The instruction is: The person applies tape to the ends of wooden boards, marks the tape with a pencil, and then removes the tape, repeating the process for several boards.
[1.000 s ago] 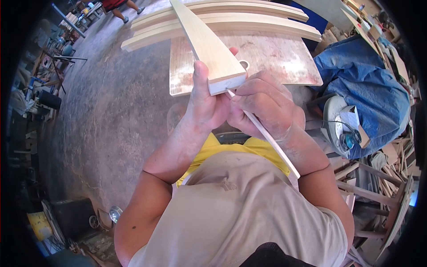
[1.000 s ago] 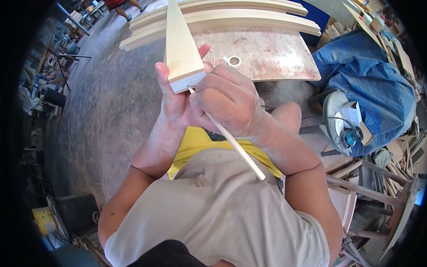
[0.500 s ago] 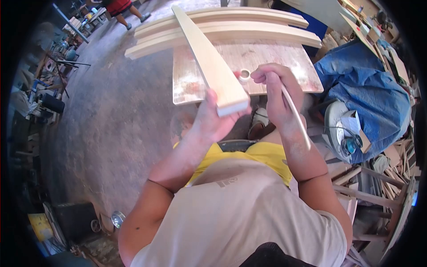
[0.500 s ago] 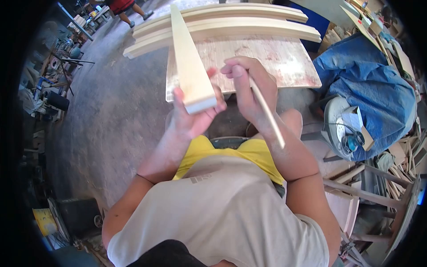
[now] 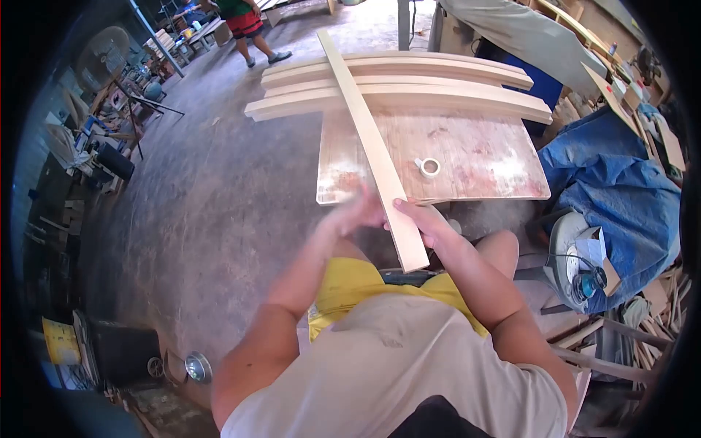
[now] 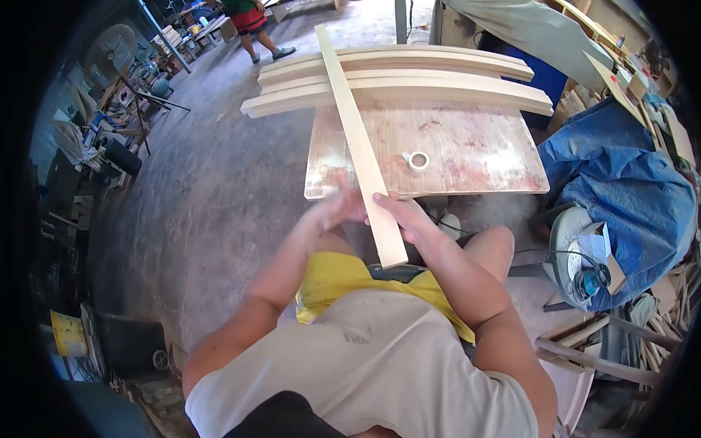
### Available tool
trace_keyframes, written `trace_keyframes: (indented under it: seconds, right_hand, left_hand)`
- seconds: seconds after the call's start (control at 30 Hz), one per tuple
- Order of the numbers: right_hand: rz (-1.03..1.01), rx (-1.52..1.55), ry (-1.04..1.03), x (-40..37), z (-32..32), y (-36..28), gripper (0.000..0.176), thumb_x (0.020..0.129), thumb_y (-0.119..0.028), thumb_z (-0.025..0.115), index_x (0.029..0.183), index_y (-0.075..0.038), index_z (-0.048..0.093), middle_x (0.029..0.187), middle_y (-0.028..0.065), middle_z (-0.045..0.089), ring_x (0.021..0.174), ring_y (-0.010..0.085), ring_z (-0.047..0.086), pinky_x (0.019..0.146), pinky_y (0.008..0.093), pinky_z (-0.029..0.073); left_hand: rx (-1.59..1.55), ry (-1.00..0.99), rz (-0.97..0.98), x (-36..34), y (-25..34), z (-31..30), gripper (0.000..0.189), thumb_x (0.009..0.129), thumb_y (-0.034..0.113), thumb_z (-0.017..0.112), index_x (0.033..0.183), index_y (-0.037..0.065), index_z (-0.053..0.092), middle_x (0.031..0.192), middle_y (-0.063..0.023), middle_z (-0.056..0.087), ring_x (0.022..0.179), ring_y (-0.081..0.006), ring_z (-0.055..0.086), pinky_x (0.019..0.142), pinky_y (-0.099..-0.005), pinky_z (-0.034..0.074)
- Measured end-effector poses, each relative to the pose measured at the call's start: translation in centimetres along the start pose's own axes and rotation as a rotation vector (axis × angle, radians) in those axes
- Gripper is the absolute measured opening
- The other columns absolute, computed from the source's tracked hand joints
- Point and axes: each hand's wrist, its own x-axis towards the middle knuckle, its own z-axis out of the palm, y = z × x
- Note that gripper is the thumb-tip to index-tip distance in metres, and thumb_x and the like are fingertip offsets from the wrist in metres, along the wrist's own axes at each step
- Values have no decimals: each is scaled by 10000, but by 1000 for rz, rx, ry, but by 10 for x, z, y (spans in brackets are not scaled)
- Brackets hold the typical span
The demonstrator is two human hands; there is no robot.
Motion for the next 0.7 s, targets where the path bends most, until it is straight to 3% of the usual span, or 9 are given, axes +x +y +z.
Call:
trace_keyframes:
  seconds: [0.07,0.17,0.23,0.4,0.47,0.53,0.6,0.67,0.7]
  right_hand:
    - [-14,-42,18,-15,16,-11,475,927,-294,705,1260,7,551,1038,143,680,865,246,712,719,374,601]
    - [-31,-185,27,-17,20,-22,430,923,-221,703,1238,19,536,1011,114,666,857,231,710,708,351,586]
    - [-59,-245,41,-26,13,-30,431,920,-216,704,1241,20,538,1011,114,666,848,226,707,710,344,584]
    - [-101,-504,-56,-131,-32,-54,399,916,-214,706,1229,7,595,1029,61,642,908,129,618,791,299,508]
    - [-163,-905,16,-188,-74,-52,380,907,-218,721,1212,-16,620,1050,48,649,955,118,609,824,294,507]
    - [-22,-882,-79,-244,-98,-83,375,873,-210,764,1183,-34,643,1052,25,657,976,119,606,852,301,507]
    - [150,-979,-9,-287,-168,-111,389,801,-162,829,1136,-55,662,1013,12,666,960,120,609,865,307,508]
    - [-45,-1142,343,-322,-191,-151,433,645,-61,888,1013,-55,660,931,21,664,870,119,611,776,306,505]
    - [-125,-1229,492,-326,-196,-169,427,632,-65,876,992,-55,647,936,37,663,848,147,612,749,320,498]
  left_hand:
    - [-67,392,96,31,11,-31,1057,819,872,282,1400,6,462,1294,-199,600,1172,-301,589,1029,-462,464]
    - [-205,410,213,81,42,-45,997,859,836,330,1381,-2,466,1235,-214,631,1141,-332,617,1000,-450,507]
    - [-432,606,384,114,53,-63,929,901,785,376,1332,-31,483,1216,-240,627,1128,-352,621,984,-466,518]
    - [-623,504,535,140,81,-58,848,924,708,462,1287,-57,502,1168,-233,639,1072,-340,641,961,-461,533]
    - [-695,502,562,143,93,-70,827,926,691,478,1275,-58,510,1158,-222,642,1063,-336,642,960,-456,535]
    - [-314,-66,811,130,109,-122,742,949,623,508,1275,-43,514,1184,-211,627,1089,-332,627,980,-457,523]
    - [-655,545,826,98,136,-96,685,980,563,497,1336,-21,473,1262,-206,587,1159,-331,589,1028,-455,489]
    - [-505,713,901,56,133,-62,666,1007,529,472,1412,6,396,1365,-209,510,1237,-321,539,1082,-460,443]
    - [-572,781,923,40,123,-41,680,1010,536,459,1439,18,356,1409,-204,466,1280,-319,502,1108,-467,416]
